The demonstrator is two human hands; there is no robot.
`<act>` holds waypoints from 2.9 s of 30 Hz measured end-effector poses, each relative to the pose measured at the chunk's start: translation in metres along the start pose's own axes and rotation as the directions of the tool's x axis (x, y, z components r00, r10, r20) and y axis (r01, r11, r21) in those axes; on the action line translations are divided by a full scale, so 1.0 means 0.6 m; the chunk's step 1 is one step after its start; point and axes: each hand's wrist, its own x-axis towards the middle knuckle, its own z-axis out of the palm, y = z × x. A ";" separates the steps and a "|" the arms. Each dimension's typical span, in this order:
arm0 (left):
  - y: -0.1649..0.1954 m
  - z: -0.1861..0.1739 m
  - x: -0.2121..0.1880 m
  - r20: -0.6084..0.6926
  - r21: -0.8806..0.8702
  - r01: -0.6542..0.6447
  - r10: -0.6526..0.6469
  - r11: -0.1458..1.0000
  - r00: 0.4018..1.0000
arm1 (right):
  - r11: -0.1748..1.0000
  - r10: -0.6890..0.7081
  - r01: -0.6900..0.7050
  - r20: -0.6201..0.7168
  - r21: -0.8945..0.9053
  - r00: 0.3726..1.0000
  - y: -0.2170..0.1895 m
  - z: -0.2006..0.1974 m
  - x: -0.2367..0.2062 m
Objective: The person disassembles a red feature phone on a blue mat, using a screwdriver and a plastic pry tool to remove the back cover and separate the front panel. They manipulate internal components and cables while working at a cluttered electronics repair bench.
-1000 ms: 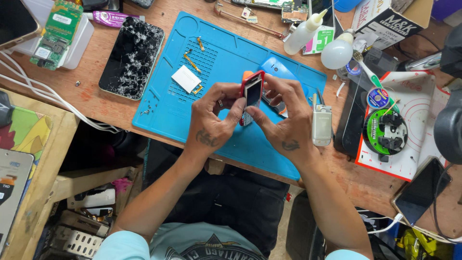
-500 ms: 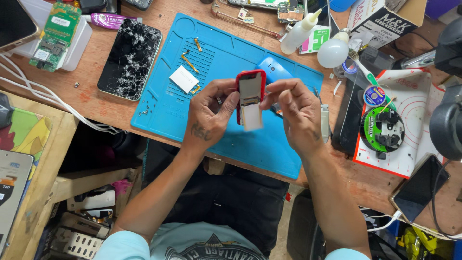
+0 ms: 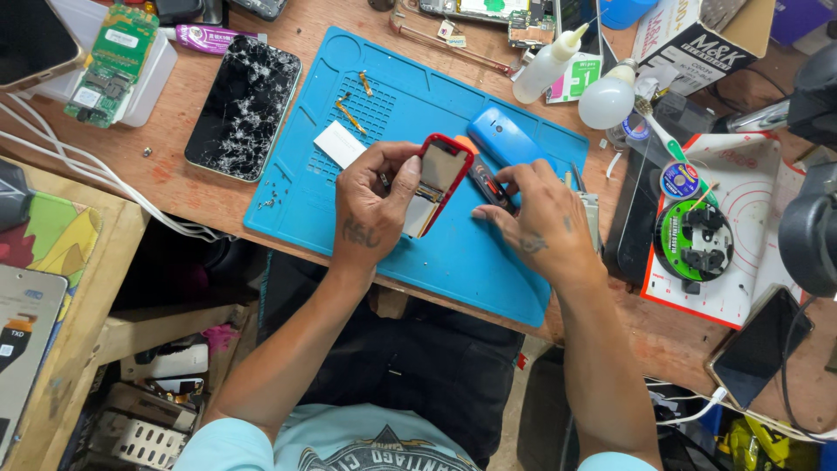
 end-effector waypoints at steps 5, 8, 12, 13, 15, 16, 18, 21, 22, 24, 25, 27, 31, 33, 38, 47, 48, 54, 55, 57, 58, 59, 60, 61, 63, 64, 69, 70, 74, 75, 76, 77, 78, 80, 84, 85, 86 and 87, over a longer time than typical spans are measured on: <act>0.001 0.001 -0.001 -0.017 0.070 0.021 -0.020 0.997 1.000 | 0.999 0.016 -0.016 0.001 -0.029 1.000 0.014 0.004 -0.009; 0.000 0.000 0.003 -0.005 0.059 0.034 -0.033 0.998 0.999 | 0.996 0.012 -0.013 0.011 0.087 1.000 0.027 0.001 -0.003; 0.002 0.000 0.001 0.054 0.049 0.069 -0.072 0.996 0.996 | 0.912 0.209 -0.188 -0.019 0.365 0.978 0.039 -0.012 0.000; 0.003 -0.001 0.002 0.065 0.075 0.060 -0.065 0.995 0.996 | 0.843 0.243 -0.191 -0.038 0.504 0.969 0.041 -0.018 -0.001; 0.007 -0.001 0.000 0.130 0.120 0.103 -0.119 0.987 0.984 | 0.583 0.082 0.044 -0.113 0.811 0.990 0.044 -0.028 -0.004; 0.009 -0.001 0.000 0.160 0.142 0.121 -0.143 0.982 0.977 | 0.397 0.014 0.155 -0.174 0.905 0.985 0.045 -0.032 -0.004; 0.014 0.000 0.002 0.206 0.234 0.064 -0.114 0.970 0.972 | 0.493 -0.078 0.202 -0.188 0.846 0.979 0.043 -0.032 -0.006; 0.024 -0.003 0.010 0.294 0.304 0.054 -0.147 0.951 0.944 | 0.467 -0.134 0.241 -0.202 0.851 0.970 0.033 -0.017 -0.009; 0.029 -0.004 0.014 0.324 0.318 0.063 -0.171 0.946 0.931 | 0.430 -0.140 0.248 -0.207 0.868 0.968 0.029 -0.008 -0.010; 0.038 -0.006 0.022 0.387 0.322 0.058 -0.187 0.945 0.903 | 0.573 -0.241 0.306 -0.201 0.760 0.949 0.024 0.003 -0.012; 0.042 -0.007 0.025 0.416 0.324 0.055 -0.195 0.944 0.888 | 0.633 -0.293 0.338 -0.190 0.696 0.937 0.022 0.009 -0.013; 0.051 -0.004 0.022 0.434 0.482 -0.010 -0.229 0.876 0.872 | 0.650 -0.275 0.286 -0.133 0.704 0.952 0.018 0.018 -0.008; 0.061 -0.003 0.003 0.551 0.586 -0.417 0.036 0.695 0.834 | 0.658 -0.305 0.270 -0.079 0.703 0.949 0.019 0.020 -0.004; 0.060 -0.007 0.002 0.598 0.629 -0.449 -0.025 0.635 0.801 | 0.619 -0.291 0.226 -0.047 0.752 0.956 0.020 0.014 -0.006; 0.056 -0.018 0.005 0.594 0.641 -0.500 0.036 0.582 0.804 | 0.756 -0.287 0.264 -0.059 0.599 0.956 0.021 0.005 -0.007; 0.034 -0.028 -0.005 0.532 0.656 -0.432 0.027 0.619 0.846 | 0.783 -0.265 0.212 0.005 0.585 0.964 0.032 0.035 0.009; 0.031 -0.028 -0.005 0.536 0.635 -0.457 0.071 0.622 0.841 | 0.762 -0.264 0.202 0.010 0.616 0.964 0.035 0.037 0.010; 0.025 -0.034 -0.004 0.559 0.555 -0.431 0.065 0.712 0.827 | 0.634 -0.260 0.117 0.068 0.764 0.963 0.047 0.038 0.015; 0.026 -0.033 -0.003 0.565 0.546 -0.414 0.045 0.729 0.824 | 0.615 -0.249 0.096 0.077 0.783 0.966 0.048 0.037 0.017; 0.027 -0.029 -0.004 0.566 0.521 -0.419 0.067 0.744 0.822 | 0.578 -0.258 0.104 0.060 0.809 0.964 0.047 0.032 0.016; 0.028 -0.028 -0.005 0.565 0.510 -0.421 0.077 0.750 0.821 | 0.558 -0.264 0.109 0.052 0.822 0.963 0.046 0.030 0.016; 0.029 -0.028 -0.006 0.565 0.495 -0.422 0.088 0.760 0.820 | 0.546 -0.267 0.097 0.063 0.832 0.962 0.043 0.027 0.016; 0.031 -0.029 -0.007 0.566 0.480 -0.422 0.096 0.769 0.819 | 0.533 -0.269 0.085 0.074 0.842 0.960 0.041 0.025 0.015; 0.032 -0.030 -0.009 0.568 0.465 -0.422 0.104 0.779 0.817 | 0.520 -0.270 0.071 0.085 0.851 0.959 0.038 0.022 0.013; 0.034 -0.030 -0.009 0.576 0.462 -0.423 0.098 0.780 0.811 | 0.727 -0.153 0.019 0.135 0.687 0.979 0.032 0.017 0.003; 0.035 -0.031 -0.009 0.578 0.463 -0.423 0.096 0.779 0.810 | 0.810 -0.092 -0.013 0.149 0.586 0.985 0.028 0.016 -0.001; 0.038 -0.032 -0.017 0.571 0.464 -0.459 0.140 0.758 0.809 | 0.697 -0.251 0.175 0.007 0.695 0.968 0.013 0.019 -0.010; 0.037 -0.031 -0.018 0.568 0.467 -0.465 0.148 0.752 0.809 | 0.668 -0.261 0.190 -0.013 0.719 0.965 0.010 0.020 -0.010; 0.033 -0.031 -0.024 0.569 0.480 -0.500 0.178 0.721 0.803 | 0.651 -0.234 0.098 0.076 0.753 0.969 0.009 0.010 -0.002; 0.032 -0.031 -0.025 0.571 0.479 -0.507 0.185 0.717 0.800 | 0.641 -0.244 0.087 0.095 0.762 0.965 0.009 0.006 0.001; 0.031 -0.031 -0.025 0.575 0.476 -0.516 0.192 0.712 0.795 | 0.632 -0.253 0.076 0.113 0.771 0.961 0.009 0.002 0.004; 0.031 -0.031 -0.025 0.577 0.477 -0.520 0.194 0.709 0.793 | 0.701 -0.199 0.032 0.151 0.713 0.968 0.009 0.000 0.005; 0.031 -0.031 -0.025 0.579 0.476 -0.525 0.198 0.706 0.791 | 0.763 -0.140 -0.013 0.184 0.646 0.973 0.008 0.000 0.006; 0.032 -0.029 -0.025 0.585 0.475 -0.538 0.207 0.696 0.784 | 0.760 -0.088 -0.083 0.229 0.645 0.969 0.009 0.001 0.007; 0.035 -0.030 -0.024 0.581 0.468 -0.528 0.204 0.708 0.788 | 0.633 -0.122 -0.089 0.213 0.769 0.969 0.013 0.023 0.005; 0.036 -0.031 -0.024 0.575 0.464 -0.515 0.197 0.721 0.794 | 0.636 -0.129 -0.067 0.191 0.769 0.973 0.015 0.030 0.003; 0.036 -0.032 -0.024 0.572 0.462 -0.515 0.201 0.722 0.795 | 0.621 -0.134 -0.056 0.176 0.782 0.975 0.019 0.036 0.003; 0.037 -0.034 -0.024 0.570 0.461 -0.517 0.206 0.721 0.796 | 0.604 -0.138 -0.045 0.160 0.796 0.977 0.025 0.039 0.004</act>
